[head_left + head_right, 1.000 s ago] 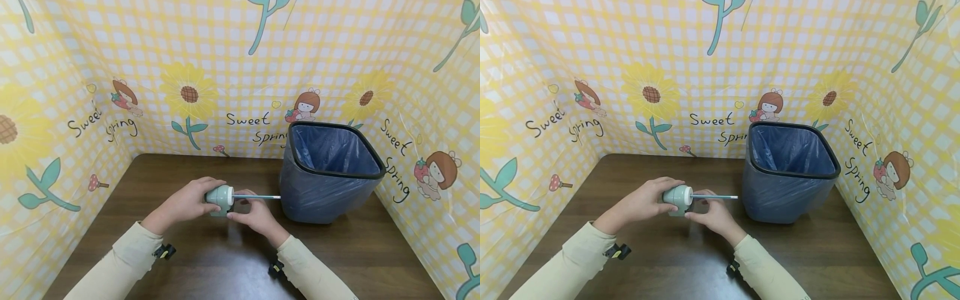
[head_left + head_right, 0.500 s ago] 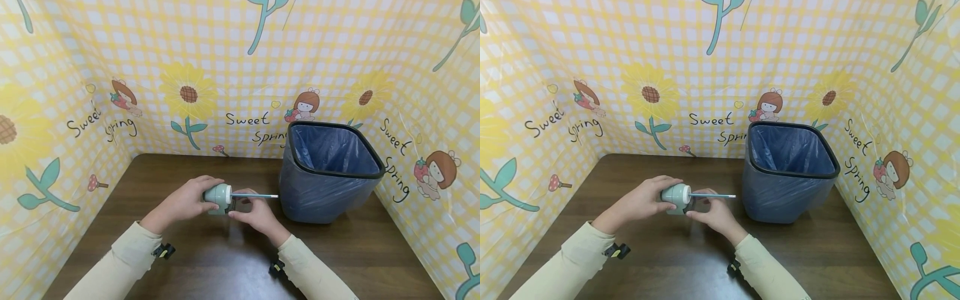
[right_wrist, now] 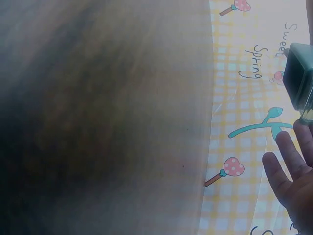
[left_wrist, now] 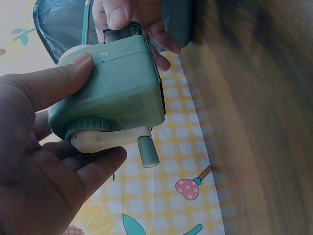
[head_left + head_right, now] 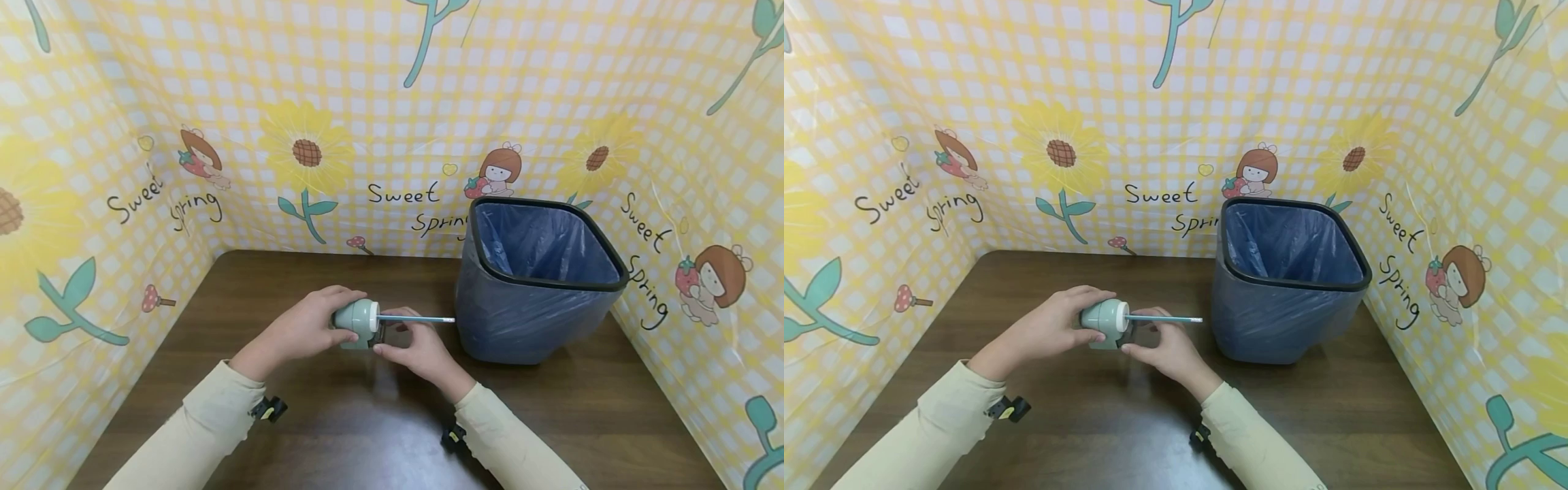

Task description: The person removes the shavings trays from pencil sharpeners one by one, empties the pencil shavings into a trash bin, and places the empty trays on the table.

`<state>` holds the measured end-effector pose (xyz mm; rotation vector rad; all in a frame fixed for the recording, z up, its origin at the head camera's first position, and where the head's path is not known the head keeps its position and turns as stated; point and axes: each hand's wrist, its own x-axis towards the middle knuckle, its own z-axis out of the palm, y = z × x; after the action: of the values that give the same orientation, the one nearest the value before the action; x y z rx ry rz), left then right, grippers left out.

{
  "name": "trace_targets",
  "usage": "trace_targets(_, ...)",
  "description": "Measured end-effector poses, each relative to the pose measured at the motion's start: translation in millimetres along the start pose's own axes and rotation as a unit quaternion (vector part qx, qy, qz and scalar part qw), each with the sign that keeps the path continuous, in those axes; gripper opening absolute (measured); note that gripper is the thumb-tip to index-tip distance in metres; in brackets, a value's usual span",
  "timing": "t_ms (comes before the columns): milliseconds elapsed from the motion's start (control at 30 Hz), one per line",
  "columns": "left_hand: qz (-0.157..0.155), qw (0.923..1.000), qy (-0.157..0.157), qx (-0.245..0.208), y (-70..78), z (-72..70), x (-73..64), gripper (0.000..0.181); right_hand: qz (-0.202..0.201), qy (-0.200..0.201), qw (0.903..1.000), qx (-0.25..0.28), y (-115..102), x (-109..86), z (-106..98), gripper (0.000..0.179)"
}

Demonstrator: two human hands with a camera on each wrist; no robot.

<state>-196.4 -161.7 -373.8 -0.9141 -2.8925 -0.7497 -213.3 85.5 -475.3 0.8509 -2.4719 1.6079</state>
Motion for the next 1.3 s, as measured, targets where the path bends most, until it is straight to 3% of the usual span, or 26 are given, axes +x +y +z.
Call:
trace_targets(700, 0.003, 1.0, 0.0, 0.005, -0.5, -2.4, -2.5, 0.068, -0.004, -0.013, 0.9998, -0.012, -4.0, 0.6, 1.4, 0.056)
trace_targets(1067, 0.01, 0.9999, 0.005, 0.006, -0.7, -4.7, -1.7, 0.068, 0.009, -0.002, 0.9999, -0.009, -7.7, 2.9, 2.8, 0.054)
trace_targets(1300, 0.007, 1.0, 0.002, -0.001, -1.9, -7.3, -2.9, 0.068, -0.002, 0.004, 1.0, -0.001, -7.0, 3.7, 3.5, 0.052)
